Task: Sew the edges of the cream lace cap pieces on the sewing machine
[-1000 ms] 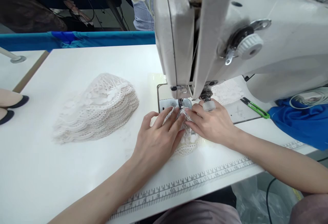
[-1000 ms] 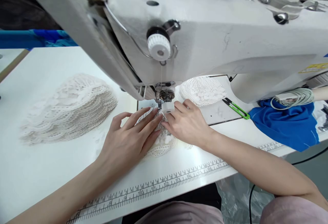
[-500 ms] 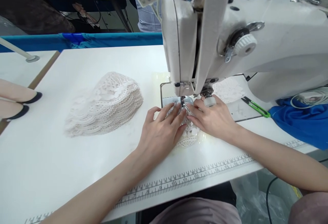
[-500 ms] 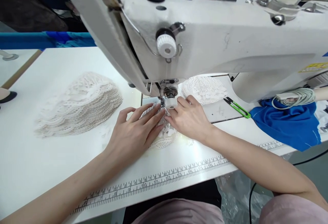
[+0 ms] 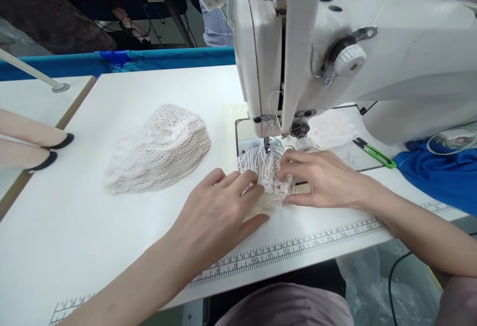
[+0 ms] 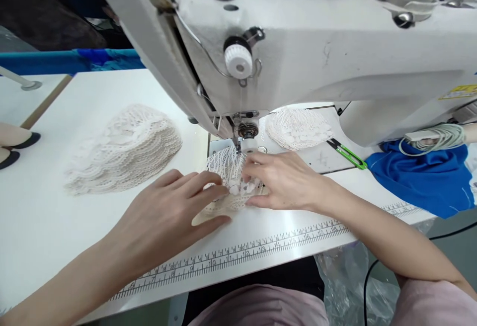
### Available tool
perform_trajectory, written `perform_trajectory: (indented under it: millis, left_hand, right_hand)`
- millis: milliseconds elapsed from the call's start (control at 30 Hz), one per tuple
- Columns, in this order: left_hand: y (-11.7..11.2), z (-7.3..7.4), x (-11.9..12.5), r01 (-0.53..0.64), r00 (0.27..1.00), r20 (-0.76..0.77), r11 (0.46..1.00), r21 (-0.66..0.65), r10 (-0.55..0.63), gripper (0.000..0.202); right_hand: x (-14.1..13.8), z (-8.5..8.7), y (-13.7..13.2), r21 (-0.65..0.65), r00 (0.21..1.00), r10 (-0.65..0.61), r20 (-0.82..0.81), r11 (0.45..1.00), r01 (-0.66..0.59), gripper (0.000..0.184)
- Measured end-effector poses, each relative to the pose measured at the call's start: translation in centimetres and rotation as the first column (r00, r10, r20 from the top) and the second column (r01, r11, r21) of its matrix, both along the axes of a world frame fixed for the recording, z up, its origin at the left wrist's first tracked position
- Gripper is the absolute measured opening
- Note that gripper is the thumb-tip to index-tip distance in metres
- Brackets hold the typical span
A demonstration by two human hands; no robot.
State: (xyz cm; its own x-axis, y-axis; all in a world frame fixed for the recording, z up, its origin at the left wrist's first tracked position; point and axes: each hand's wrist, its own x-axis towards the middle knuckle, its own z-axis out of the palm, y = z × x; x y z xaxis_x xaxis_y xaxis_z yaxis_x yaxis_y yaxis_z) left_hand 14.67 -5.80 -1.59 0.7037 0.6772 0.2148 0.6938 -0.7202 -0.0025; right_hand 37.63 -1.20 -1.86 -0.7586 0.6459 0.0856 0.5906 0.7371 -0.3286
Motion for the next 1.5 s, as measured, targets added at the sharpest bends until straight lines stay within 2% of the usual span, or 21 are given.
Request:
perform_trajectory:
  millis: [67, 100, 167, 233, 300, 367, 433, 500, 600, 700, 767, 900, 967, 1033, 1133, 1233, 1300, 1367, 1400, 1467, 1500]
  left_hand:
    - [-0.5, -0.4, -0.2, 0.038, 0.999, -0.036, 0.999, 0.014, -0.037, 0.012]
    - [-0.7, -0.6, -0.2, 0.034, 0.999, -0.030, 0.999, 0.032, -0.033, 0.016]
    - [-0.9, -0.9, -0.2, -0.021, 0.999, 0.034, 1.000, 0.002, 0.021, 0.024]
    - [-1.0, -0.8, -0.1, -0.109, 0.980, 0.152, 0.985, -0.134, 0.129, 0.023]
    - [-0.9, -0.5, 0.2, -0.149, 0.944, 0.242, 0.945, -0.290, 0.223, 0.020]
    - [-0.8, -0.4, 0.6, -0.164, 0.938, 0.233, 0.920, -0.356, 0.258, 0.023]
    - [-0.8, -0.5, 0.8, -0.188, 0.956, 0.161, 0.932, -0.312, 0.246, 0.026]
    - [-0.7, -0.7, 0.8, -0.202, 0.963, 0.128, 0.952, -0.230, 0.235, 0.022]
    - [0.0, -0.3, 0.5, -0.187, 0.950, 0.201, 0.952, -0.242, 0.238, 0.028]
    - [1.3, 0.6, 0.3, -0.166, 0.943, 0.216, 0.920, -0.356, 0.254, 0.028]
    - [2.4, 1.0, 0.5, -0.151, 0.948, 0.194, 0.892, -0.426, 0.253, 0.027]
    - [4.7, 0.9, 1.0, -0.118, 0.942, 0.191, 0.804, -0.583, 0.276, 0.027]
    - [5.5, 0.6, 0.9, -0.096, 0.938, 0.214, 0.795, -0.599, 0.274, 0.023]
    - [6.2, 0.5, 0.8, -0.073, 0.938, 0.239, 0.816, -0.574, 0.252, 0.032]
    - [6.8, 0.7, 0.5, -0.004, 0.938, 0.276, 0.803, -0.596, 0.210, 0.045]
    - [6.9, 0.9, 0.4, 0.060, 0.932, 0.315, 0.782, -0.620, 0.178, 0.050]
    - [6.6, 0.8, 0.4, 0.080, 0.933, 0.324, 0.790, -0.608, 0.155, 0.050]
    - [5.8, 0.3, 0.4, 0.093, 0.947, 0.308, 0.843, -0.530, 0.089, 0.046]
    - [5.3, 0.0, 0.4, 0.092, 0.958, 0.283, 0.891, -0.444, 0.042, 0.044]
    - [4.0, -0.8, 0.5, 0.081, 0.980, 0.196, 0.982, -0.174, -0.046, 0.036]
    - [3.3, -1.1, 0.5, 0.062, 0.988, 0.142, 0.998, -0.029, -0.057, 0.030]
  right_hand:
    - [0.2, 0.4, 0.0, -0.105, 1.000, 0.025, 0.016, 0.994, -0.023, 0.013]
    - [0.2, 0.4, 0.0, -0.130, 1.000, 0.028, 0.009, 0.991, -0.027, 0.008]
    - [0.1, 0.4, 0.1, -0.149, 1.000, 0.007, -0.029, 0.989, -0.011, 0.010]
    - [0.0, 0.3, 0.1, -0.166, 0.995, -0.053, -0.086, 0.985, 0.038, 0.011]
    - [-0.1, 0.2, -0.1, -0.218, 0.981, -0.127, -0.148, 0.971, 0.093, 0.012]
    - [-0.2, 0.1, -0.2, -0.302, 0.961, -0.187, -0.203, 0.946, 0.121, 0.014]
    - [-0.2, 0.2, -0.3, -0.377, 0.943, -0.223, -0.246, 0.919, 0.119, 0.016]
    - [-0.1, 0.2, -0.4, -0.391, 0.936, -0.228, -0.267, 0.914, 0.111, 0.017]
    - [-0.3, 0.1, -0.3, -0.266, 0.959, -0.156, -0.237, 0.960, 0.091, 0.007]
    - [-0.6, -0.3, -0.3, -0.057, 0.988, -0.097, -0.121, 0.994, 0.091, 0.018]
    - [-0.7, -0.8, -0.3, 0.089, 0.988, -0.125, -0.091, 0.987, 0.133, 0.019]
    - [-0.5, -1.9, 0.1, 0.289, 0.957, -0.183, -0.226, 0.925, 0.246, 0.026]
    - [-0.5, -2.2, 0.4, 0.323, 0.940, -0.185, -0.286, 0.905, 0.276, 0.024]
    - [-0.6, -2.3, 0.6, 0.313, 0.928, -0.190, -0.321, 0.904, 0.293, 0.023]
    - [-0.8, -2.1, 0.7, 0.245, 0.917, -0.233, -0.324, 0.916, 0.319, 0.023]
    - [-1.0, -1.7, 0.5, 0.175, 0.921, -0.266, -0.285, 0.930, 0.323, 0.023]
    - [-0.9, -1.6, 0.3, 0.142, 0.928, -0.259, -0.267, 0.942, 0.303, 0.023]
    - [-0.8, -1.5, 0.2, 0.141, 0.949, -0.198, -0.244, 0.961, 0.236, 0.022]
    - [-0.7, -1.5, 0.1, 0.167, 0.963, -0.145, -0.228, 0.968, 0.186, 0.021]
    - [-0.6, -1.4, -0.1, 0.267, 0.983, -0.031, -0.180, 0.960, 0.079, 0.020]
    - [-0.6, -1.4, -0.1, 0.320, 0.989, 0.014, -0.150, 0.947, 0.035, 0.020]
